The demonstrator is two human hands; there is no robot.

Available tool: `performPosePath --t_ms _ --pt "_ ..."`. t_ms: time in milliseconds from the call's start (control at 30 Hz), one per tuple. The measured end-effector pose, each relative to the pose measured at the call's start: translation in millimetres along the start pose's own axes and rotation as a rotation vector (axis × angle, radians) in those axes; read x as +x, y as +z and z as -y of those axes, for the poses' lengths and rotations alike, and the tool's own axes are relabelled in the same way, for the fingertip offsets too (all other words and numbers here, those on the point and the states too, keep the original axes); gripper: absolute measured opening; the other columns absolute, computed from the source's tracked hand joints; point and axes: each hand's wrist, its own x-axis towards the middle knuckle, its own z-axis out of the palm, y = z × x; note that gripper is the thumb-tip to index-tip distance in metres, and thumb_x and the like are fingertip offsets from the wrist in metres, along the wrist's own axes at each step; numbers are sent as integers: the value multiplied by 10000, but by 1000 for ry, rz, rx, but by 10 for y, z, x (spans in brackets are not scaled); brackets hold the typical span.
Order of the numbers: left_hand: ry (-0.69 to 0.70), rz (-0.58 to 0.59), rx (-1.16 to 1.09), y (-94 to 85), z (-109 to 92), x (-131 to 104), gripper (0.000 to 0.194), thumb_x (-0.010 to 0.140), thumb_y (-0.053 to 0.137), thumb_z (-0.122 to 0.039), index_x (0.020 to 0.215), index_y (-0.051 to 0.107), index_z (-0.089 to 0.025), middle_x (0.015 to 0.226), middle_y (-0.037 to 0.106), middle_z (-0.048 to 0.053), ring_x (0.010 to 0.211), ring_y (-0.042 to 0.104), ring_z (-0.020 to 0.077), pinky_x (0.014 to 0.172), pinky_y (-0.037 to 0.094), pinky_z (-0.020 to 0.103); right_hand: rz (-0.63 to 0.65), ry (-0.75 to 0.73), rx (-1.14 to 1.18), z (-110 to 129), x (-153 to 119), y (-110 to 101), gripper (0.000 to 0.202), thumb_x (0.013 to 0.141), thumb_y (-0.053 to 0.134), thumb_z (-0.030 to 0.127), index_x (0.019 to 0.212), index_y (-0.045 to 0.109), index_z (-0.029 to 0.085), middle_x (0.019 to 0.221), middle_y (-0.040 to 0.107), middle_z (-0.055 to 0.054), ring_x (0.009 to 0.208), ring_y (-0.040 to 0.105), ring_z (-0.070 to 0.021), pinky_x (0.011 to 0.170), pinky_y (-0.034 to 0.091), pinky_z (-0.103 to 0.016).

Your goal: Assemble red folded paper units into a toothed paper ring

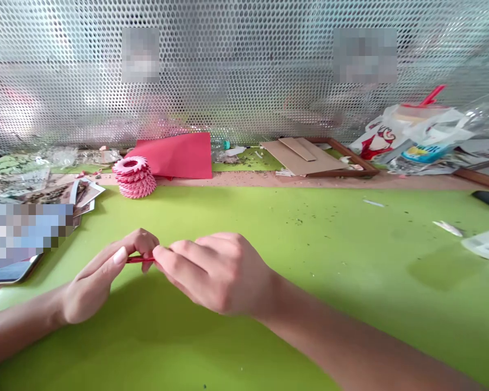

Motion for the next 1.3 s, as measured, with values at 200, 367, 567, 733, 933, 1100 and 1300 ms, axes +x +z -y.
performPosePath --t_ms 200,367,567,733,933,1100,1300 --pt "167 24 51 22 -63 -34 386 1028 249 -498 863 452 -215 824 487 35 777 447 196 762 401 357 3 -41 -17 102 29 -102 135 903 671 189 1029 718 175 862 766 -10 605 653 -111 537 504 -276" --pt "221 60 109 12 -80 -24 369 1034 239 -468 867 448 -214 825 506 35 795 471 201 796 388 379 -15 -103 -22 114 5 -93 170 897 660 203 1041 729 147 867 763 -22 591 627 -125 487 487 -303" --pt "229 55 136 10 -100 2 367 1038 236 -460 873 450 -210 826 515 37 793 477 199 795 381 378 -22 -120 -26 107 -18 -68 195 870 684 211 1049 727 149 862 754 -24 590 622 -122 492 482 -302" --pt "265 53 132 10 -80 12 358 1039 247 -450 883 458 -205 821 513 41 793 471 204 789 379 380 19 -99 -39 119 10 -102 191 889 670 202 1068 708 146 866 761 -12 594 631 -107 505 483 -284" --pt "267 61 171 -14 -71 18 354 1045 247 -439 886 452 -198 834 512 32 800 461 190 801 364 370 30 -82 -43 133 21 -77 171 926 630 173 1077 699 128 871 764 -19 622 645 -99 543 495 -269" --pt "180 71 204 -21 -90 32 383 1052 224 -437 893 473 -193 842 515 30 807 458 186 817 356 359 75 -58 -20 94 13 -18 149 938 609 145 1048 702 105 876 762 -20 630 642 -103 576 497 -281" --pt "158 105 228 -41 -62 50 396 1049 220 -451 871 463 -195 828 509 30 799 449 192 806 350 362 80 24 91 107 20 39 123 933 607 116 1021 691 96 837 755 -19 612 629 -107 566 476 -281"
